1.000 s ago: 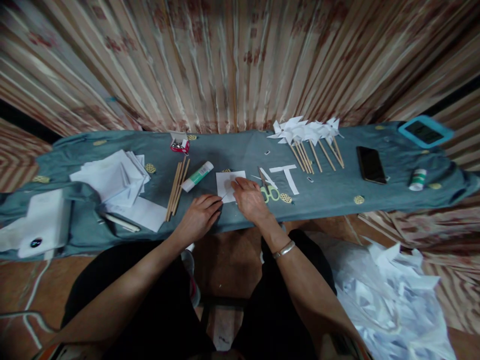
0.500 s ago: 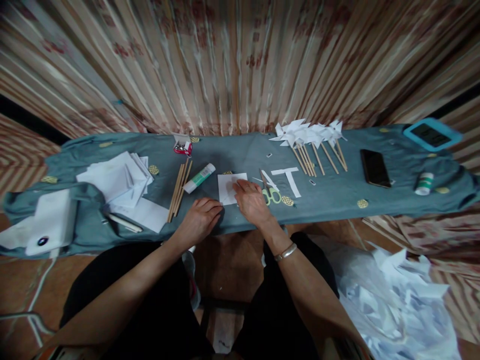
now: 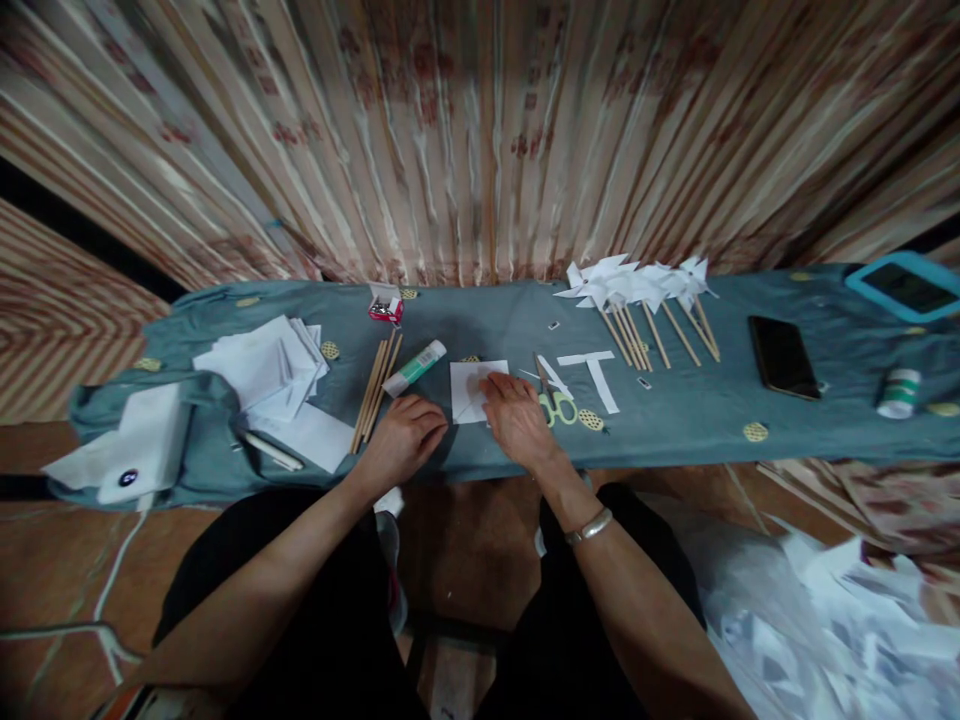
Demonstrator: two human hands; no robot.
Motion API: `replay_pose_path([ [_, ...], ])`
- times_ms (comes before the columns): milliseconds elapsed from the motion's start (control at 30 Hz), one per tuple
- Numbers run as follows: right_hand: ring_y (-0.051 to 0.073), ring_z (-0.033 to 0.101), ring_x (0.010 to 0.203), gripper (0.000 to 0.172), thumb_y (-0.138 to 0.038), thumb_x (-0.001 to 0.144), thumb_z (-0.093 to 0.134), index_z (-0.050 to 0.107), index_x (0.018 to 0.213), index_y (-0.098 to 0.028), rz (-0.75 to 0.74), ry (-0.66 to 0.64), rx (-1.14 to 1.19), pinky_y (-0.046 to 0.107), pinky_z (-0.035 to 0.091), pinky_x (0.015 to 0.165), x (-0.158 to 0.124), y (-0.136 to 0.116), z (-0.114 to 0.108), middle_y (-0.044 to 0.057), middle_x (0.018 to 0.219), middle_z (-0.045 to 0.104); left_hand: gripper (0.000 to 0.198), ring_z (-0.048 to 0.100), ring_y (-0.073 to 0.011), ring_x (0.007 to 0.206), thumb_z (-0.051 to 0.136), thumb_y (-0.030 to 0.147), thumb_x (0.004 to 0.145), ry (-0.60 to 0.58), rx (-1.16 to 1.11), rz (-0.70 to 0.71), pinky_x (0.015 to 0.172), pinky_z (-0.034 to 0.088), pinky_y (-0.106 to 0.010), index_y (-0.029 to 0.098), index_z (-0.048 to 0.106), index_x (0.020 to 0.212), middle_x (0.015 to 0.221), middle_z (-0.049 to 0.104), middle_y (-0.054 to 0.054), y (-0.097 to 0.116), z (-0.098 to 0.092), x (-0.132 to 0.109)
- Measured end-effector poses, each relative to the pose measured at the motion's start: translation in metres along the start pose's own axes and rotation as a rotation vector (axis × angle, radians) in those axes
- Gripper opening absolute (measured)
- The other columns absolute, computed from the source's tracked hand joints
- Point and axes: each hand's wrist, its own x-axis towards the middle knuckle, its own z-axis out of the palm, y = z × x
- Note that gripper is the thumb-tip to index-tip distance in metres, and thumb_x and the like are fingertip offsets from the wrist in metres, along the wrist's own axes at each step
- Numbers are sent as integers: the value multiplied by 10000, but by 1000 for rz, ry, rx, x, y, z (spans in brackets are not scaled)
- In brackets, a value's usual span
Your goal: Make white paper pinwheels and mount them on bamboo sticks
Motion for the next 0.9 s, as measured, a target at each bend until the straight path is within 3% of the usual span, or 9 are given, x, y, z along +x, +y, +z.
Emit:
replay_pose_path([
  [900, 315, 595, 1226, 439, -258, 967, 422, 578, 1341, -90, -23, 54, -27, 466, 413, 1042, 0, 8, 7, 187, 1317, 663, 161, 607, -239, 974, 567, 168, 943, 22, -35, -111, 898, 470, -387, 155, 718, 886, 957, 722, -73, -7, -7, 6],
])
